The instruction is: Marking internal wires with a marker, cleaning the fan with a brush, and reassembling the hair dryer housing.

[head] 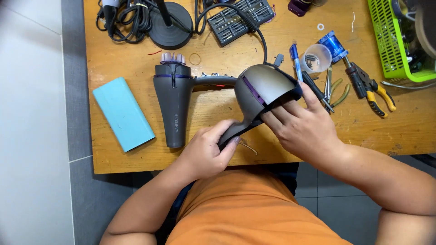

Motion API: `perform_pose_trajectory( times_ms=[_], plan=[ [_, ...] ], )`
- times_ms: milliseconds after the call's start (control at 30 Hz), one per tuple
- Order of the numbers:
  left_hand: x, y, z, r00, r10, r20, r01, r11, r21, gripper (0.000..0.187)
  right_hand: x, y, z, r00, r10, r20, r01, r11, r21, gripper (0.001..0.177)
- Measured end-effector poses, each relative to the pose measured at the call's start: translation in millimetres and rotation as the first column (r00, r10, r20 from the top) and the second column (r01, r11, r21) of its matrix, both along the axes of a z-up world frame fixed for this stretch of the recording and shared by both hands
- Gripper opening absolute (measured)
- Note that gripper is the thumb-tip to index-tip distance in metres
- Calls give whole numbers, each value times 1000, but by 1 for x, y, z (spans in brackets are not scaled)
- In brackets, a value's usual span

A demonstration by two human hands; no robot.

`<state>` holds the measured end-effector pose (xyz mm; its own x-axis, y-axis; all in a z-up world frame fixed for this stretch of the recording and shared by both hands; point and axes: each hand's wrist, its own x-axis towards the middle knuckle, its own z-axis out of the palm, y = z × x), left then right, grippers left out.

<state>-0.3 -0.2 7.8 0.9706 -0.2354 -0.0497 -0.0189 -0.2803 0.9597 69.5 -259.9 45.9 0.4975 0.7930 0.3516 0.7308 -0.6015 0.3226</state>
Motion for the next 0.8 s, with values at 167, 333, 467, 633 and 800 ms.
perform_pose_trajectory(
  times_ms=[167,333,467,633,800],
  plan=[
    [8,-20,-22,980,68,186,-76,996,37,38,-3,13,-17,851,159,-501,55,920,387,35],
    [8,-28,-42,954,120,273,-157,981,115,40,-9,21,-22,426,496,-757,292,716,634,89],
    [6,-13,-30,965,79,252,-121,980,155,41,11,4,-43,895,138,-424,10,944,329,15],
    [0,-10,-27,966,53,253,-98,981,167,38,4,-3,-51,964,76,-257,-17,974,224,15],
    [6,-20,-52,913,71,401,-198,938,284,38,-13,12,-30,156,686,-711,324,644,693,93]
  ],
)
